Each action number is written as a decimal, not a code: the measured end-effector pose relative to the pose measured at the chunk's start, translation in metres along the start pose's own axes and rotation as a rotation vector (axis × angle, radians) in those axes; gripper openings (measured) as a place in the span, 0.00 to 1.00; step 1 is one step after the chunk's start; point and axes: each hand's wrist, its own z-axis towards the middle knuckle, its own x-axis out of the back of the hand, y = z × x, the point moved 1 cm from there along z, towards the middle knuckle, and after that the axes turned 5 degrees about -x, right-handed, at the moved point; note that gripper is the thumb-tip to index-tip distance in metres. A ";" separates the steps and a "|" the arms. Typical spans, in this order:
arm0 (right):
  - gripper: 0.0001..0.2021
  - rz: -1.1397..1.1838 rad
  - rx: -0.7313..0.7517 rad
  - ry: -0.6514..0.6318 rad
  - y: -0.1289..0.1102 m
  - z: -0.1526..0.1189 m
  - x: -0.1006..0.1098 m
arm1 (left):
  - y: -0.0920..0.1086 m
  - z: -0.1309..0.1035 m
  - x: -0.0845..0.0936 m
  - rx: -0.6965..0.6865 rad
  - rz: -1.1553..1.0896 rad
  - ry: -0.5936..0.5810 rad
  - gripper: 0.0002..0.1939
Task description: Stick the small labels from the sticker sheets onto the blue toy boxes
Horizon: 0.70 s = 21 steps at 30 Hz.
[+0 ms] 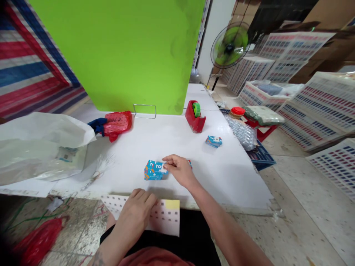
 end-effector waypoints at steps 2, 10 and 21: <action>0.10 -0.063 -0.033 0.027 0.004 0.000 0.012 | 0.000 0.001 0.001 0.026 0.001 -0.005 0.11; 0.11 -0.295 -0.096 0.130 0.030 0.001 0.070 | -0.007 0.000 0.007 0.085 -0.020 -0.025 0.10; 0.12 -0.540 0.301 0.113 0.000 -0.053 0.022 | -0.006 -0.006 0.003 0.322 0.213 0.162 0.08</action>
